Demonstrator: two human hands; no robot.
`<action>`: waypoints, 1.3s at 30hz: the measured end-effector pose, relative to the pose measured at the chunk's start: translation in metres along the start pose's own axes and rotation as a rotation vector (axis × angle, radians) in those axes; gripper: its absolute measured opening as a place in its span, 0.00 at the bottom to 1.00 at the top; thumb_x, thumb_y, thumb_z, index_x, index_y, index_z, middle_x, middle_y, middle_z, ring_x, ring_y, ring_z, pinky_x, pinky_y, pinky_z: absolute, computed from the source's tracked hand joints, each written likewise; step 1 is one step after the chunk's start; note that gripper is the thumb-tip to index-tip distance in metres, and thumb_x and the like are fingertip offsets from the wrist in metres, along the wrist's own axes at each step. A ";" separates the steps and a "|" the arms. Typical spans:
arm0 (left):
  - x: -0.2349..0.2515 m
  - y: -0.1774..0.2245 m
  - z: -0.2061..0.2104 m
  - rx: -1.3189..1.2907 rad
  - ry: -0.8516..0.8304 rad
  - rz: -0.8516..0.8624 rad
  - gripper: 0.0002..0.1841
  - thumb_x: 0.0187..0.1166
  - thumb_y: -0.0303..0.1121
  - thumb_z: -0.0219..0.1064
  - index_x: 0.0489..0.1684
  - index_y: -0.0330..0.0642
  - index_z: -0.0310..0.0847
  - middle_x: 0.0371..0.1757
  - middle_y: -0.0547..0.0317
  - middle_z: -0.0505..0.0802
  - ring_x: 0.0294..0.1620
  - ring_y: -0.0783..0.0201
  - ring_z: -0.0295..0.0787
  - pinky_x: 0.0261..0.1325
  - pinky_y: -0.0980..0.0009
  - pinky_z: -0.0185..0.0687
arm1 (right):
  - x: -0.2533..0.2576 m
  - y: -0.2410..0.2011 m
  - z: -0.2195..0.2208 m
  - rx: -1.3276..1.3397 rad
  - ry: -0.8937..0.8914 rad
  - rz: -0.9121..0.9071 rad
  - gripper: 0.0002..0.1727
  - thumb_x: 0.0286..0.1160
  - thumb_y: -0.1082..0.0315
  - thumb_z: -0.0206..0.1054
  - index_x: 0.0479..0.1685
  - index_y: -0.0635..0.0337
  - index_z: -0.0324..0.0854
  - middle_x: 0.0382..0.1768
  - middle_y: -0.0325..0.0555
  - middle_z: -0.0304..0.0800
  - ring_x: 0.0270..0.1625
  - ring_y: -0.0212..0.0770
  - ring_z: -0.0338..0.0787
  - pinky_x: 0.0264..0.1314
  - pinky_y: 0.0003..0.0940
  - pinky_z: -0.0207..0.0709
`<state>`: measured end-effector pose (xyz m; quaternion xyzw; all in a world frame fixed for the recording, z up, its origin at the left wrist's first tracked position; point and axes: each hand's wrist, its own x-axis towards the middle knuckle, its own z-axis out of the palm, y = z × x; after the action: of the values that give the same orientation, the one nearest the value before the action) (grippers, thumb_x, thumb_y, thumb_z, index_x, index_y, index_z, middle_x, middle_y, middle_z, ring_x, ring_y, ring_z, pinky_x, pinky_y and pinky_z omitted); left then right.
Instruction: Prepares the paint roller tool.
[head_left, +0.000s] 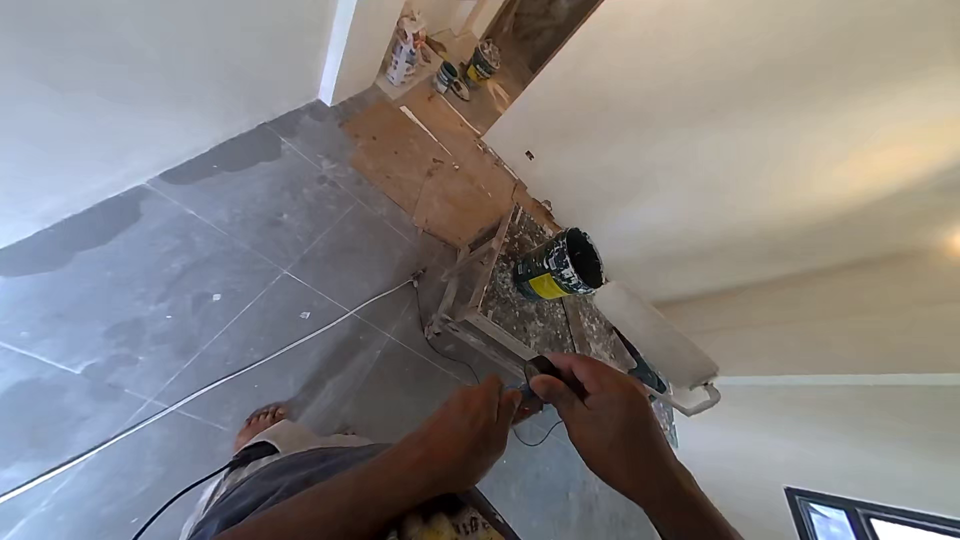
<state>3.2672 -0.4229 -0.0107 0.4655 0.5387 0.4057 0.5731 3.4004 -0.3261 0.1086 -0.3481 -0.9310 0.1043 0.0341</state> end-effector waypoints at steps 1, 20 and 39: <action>0.000 0.000 -0.002 0.013 -0.006 -0.003 0.26 0.95 0.55 0.40 0.56 0.43 0.75 0.32 0.56 0.82 0.29 0.60 0.83 0.37 0.61 0.83 | 0.006 -0.003 0.001 -0.012 -0.028 0.023 0.19 0.81 0.45 0.67 0.50 0.50 0.91 0.31 0.30 0.89 0.31 0.24 0.87 0.34 0.23 0.85; 0.009 -0.001 -0.024 -0.398 -0.186 0.024 0.22 0.91 0.57 0.50 0.56 0.48 0.75 0.28 0.63 0.82 0.20 0.69 0.77 0.22 0.73 0.75 | -0.008 0.004 0.022 0.262 0.694 -0.168 0.12 0.86 0.54 0.65 0.53 0.49 0.87 0.40 0.35 0.89 0.34 0.29 0.87 0.35 0.28 0.86; -0.015 0.017 -0.030 -0.245 -0.071 0.266 0.23 0.81 0.52 0.70 0.63 0.47 0.73 0.33 0.66 0.85 0.25 0.72 0.80 0.29 0.75 0.80 | -0.023 0.064 0.083 0.520 0.206 -0.224 0.13 0.87 0.59 0.64 0.58 0.52 0.88 0.58 0.37 0.91 0.66 0.30 0.87 0.72 0.33 0.82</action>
<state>3.2367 -0.4302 0.0093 0.4734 0.3984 0.5239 0.5854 3.4481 -0.3082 0.0138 -0.2316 -0.8973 0.2988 0.2278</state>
